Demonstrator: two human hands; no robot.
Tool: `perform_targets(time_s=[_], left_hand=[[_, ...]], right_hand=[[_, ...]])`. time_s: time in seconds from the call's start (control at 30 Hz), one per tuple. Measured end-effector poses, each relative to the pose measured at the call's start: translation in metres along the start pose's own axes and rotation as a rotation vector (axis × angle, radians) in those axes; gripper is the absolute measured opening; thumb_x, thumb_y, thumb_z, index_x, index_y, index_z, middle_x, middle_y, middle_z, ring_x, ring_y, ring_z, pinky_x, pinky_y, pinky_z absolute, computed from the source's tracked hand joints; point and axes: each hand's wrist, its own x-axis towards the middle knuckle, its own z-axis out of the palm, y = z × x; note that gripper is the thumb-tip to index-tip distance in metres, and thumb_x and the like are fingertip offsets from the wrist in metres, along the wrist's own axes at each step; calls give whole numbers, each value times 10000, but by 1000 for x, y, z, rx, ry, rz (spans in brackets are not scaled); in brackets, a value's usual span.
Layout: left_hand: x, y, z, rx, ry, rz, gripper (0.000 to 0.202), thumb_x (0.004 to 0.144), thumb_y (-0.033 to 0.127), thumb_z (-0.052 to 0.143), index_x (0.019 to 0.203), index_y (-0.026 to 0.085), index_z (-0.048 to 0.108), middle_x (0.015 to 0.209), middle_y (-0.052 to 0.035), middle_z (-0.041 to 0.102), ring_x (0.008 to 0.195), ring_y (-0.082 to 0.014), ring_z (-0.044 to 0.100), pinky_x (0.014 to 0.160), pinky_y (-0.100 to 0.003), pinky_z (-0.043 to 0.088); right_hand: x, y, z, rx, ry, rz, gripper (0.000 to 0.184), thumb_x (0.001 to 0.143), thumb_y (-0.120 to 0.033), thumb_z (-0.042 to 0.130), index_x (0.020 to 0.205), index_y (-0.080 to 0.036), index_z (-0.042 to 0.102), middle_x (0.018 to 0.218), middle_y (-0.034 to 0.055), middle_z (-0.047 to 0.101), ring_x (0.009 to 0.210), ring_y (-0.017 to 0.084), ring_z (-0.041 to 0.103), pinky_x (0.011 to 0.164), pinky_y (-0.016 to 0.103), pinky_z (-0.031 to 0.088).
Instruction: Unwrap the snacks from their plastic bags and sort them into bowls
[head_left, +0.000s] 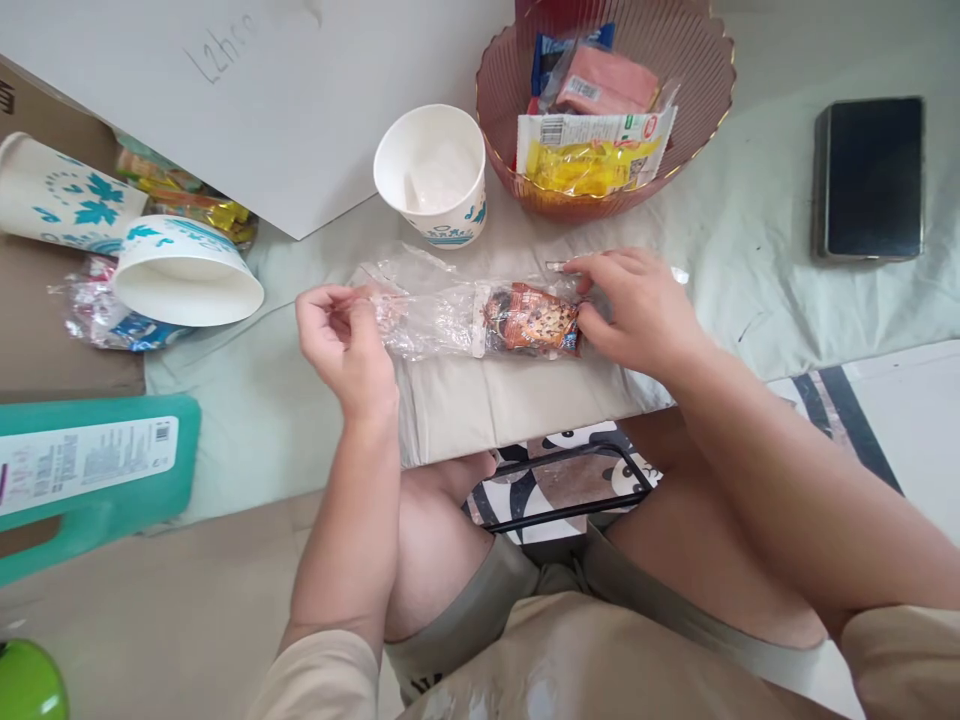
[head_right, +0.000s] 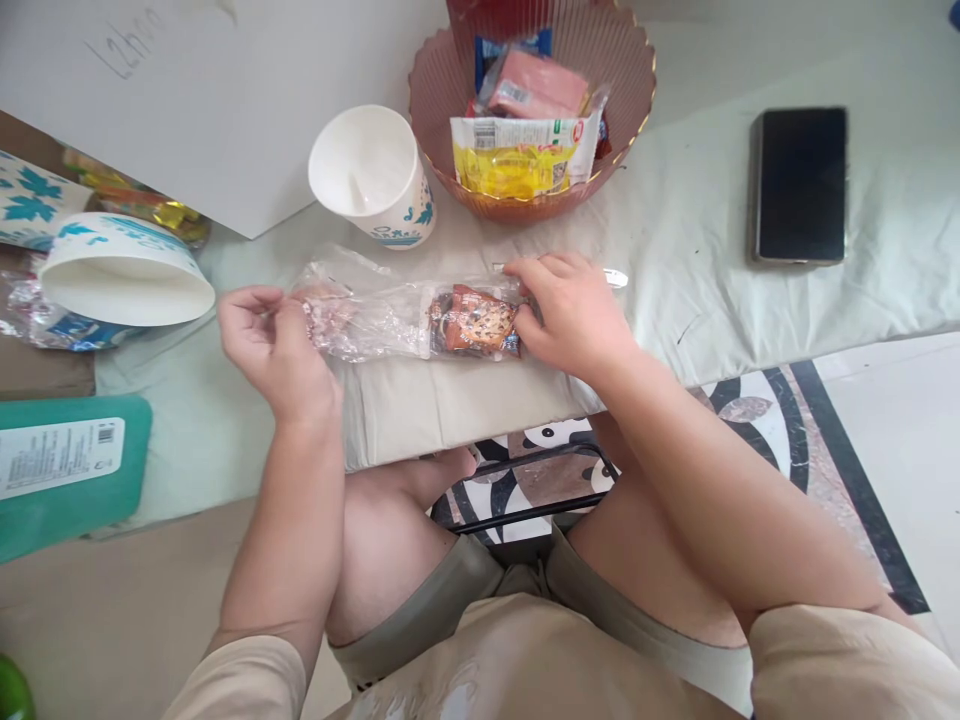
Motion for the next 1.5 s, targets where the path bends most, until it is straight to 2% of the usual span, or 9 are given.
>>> perform_targets(time_s=[0.13,0.27,0.47,0.6,0.8,0.93,1.17,1.3,1.5], left_hand=[[-12,9,1,192,-92,242,204,758,188,678,957,187,725,1134,-88,520,1014,-209,589,995,-390,523],[-17,5,3,407,-196,247,297,717,161,753,1012,198,742,1344,-127,478,1243,-303,553,1175,-490,445],[-13,6,-4,353,-173,335,115,717,122,653,764,220,616,1137,-91,619,1166,-286,623,1113,-499,499],[-15,15,-15,142,-287,453,152,676,154,600,731,248,494,917,-35,719,1012,-258,704,1063,-503,528],[-24,23,-40,-90,-557,228,263,602,144,629,775,266,473,663,39,664,549,-148,582,547,-311,478],[-20,34,-60,-114,-879,7,285,614,131,652,855,267,586,615,44,614,510,-119,517,474,-250,390],[-13,49,-68,94,-1236,-152,85,711,227,695,791,223,724,510,83,380,466,-75,338,460,-230,292],[-9,50,-68,92,-1327,-113,131,743,227,694,613,218,700,492,45,442,458,-78,363,451,-236,284],[-4,47,-70,113,-1501,-231,303,768,272,732,489,209,630,418,26,459,408,-79,375,411,-222,294]], right_hand=[[-1,0,-2,-27,40,8,331,859,-174,535,1108,-222,749,936,125,717,1002,353,660,883,510,512],[-2,-5,-6,11,84,-12,212,854,-170,534,875,-249,730,818,90,676,885,302,646,822,460,507],[-9,-11,-12,115,180,-118,139,798,-170,534,747,-255,631,1059,90,747,997,290,686,897,466,519],[-17,-14,-24,180,42,-226,75,755,-222,525,797,-250,581,1062,81,778,964,292,712,911,467,508],[-25,-29,-42,254,-385,-174,250,836,-316,568,1038,-228,686,683,2,694,557,177,570,629,328,410],[-26,-36,-40,314,-744,-204,226,874,-287,602,1030,-230,755,673,-12,679,572,146,563,621,291,378],[-30,-36,-33,387,-731,-301,170,825,-174,601,673,-211,535,789,9,594,740,151,551,715,299,404],[-30,-39,-35,397,-889,-268,187,815,-120,542,692,-226,450,654,-44,502,610,124,440,631,282,350],[-29,-46,-40,368,-1035,-83,244,809,-133,621,1023,-236,674,814,-25,765,628,143,626,621,279,428]])
